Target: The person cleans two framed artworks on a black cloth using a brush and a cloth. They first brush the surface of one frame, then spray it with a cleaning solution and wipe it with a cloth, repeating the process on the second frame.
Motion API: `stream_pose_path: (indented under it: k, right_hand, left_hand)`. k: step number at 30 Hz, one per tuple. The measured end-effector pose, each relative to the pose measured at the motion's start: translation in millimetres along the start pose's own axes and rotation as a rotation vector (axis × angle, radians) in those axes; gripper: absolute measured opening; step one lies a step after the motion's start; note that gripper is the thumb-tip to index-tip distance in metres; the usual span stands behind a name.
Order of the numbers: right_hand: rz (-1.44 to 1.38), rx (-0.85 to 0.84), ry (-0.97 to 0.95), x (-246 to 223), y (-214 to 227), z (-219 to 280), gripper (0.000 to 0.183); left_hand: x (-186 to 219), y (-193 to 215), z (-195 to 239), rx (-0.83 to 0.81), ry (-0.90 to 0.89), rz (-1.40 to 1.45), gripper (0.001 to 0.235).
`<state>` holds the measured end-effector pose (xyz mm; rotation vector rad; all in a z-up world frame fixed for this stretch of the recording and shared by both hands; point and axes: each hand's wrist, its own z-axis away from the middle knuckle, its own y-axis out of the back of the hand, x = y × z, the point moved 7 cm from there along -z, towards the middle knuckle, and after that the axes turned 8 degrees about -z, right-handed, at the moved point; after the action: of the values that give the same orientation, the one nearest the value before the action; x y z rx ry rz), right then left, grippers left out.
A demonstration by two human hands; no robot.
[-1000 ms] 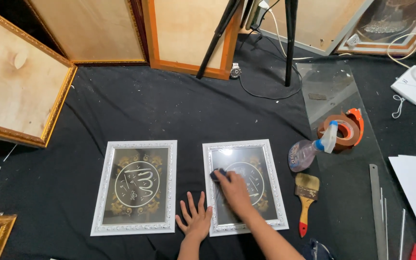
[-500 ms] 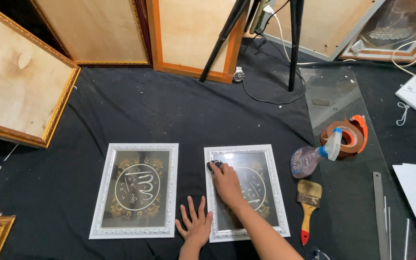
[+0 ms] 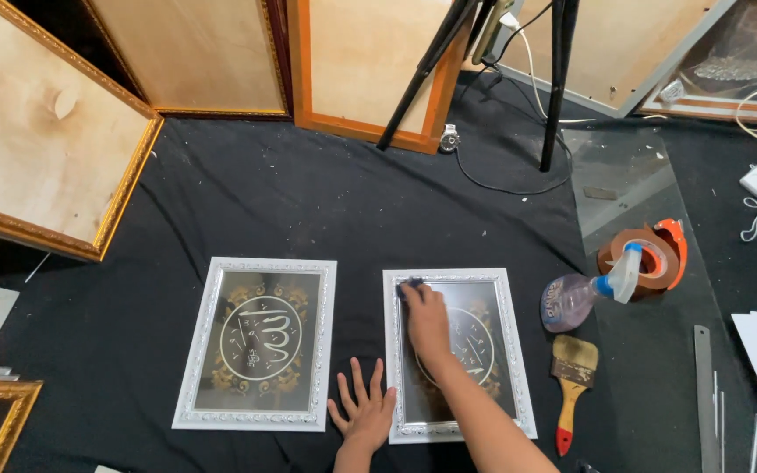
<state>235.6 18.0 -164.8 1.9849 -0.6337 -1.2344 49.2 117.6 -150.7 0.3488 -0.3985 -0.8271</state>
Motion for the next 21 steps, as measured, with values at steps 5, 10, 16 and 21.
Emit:
stream_pose_path:
  k: [5,10,16,21]
  right_hand:
    - [0.186,-0.126,0.148,21,20,-2,0.061]
    - [0.364,0.232,0.090,103,79,11,0.050]
    - [-0.023,0.189,-0.232,48,41,-11,0.049]
    - [-0.058,-0.027,0.166,-5,1,-17,0.038]
  left_hand:
    - [1,0,0,-0.009,0.005,0.007,0.061]
    - [-1,1,1,-0.037,-0.007,0.003,0.062]
    - [3,4,3,-0.023,-0.015,0.013,0.062]
    - [3,3,7,-0.018,0.009,-0.018,0.062]
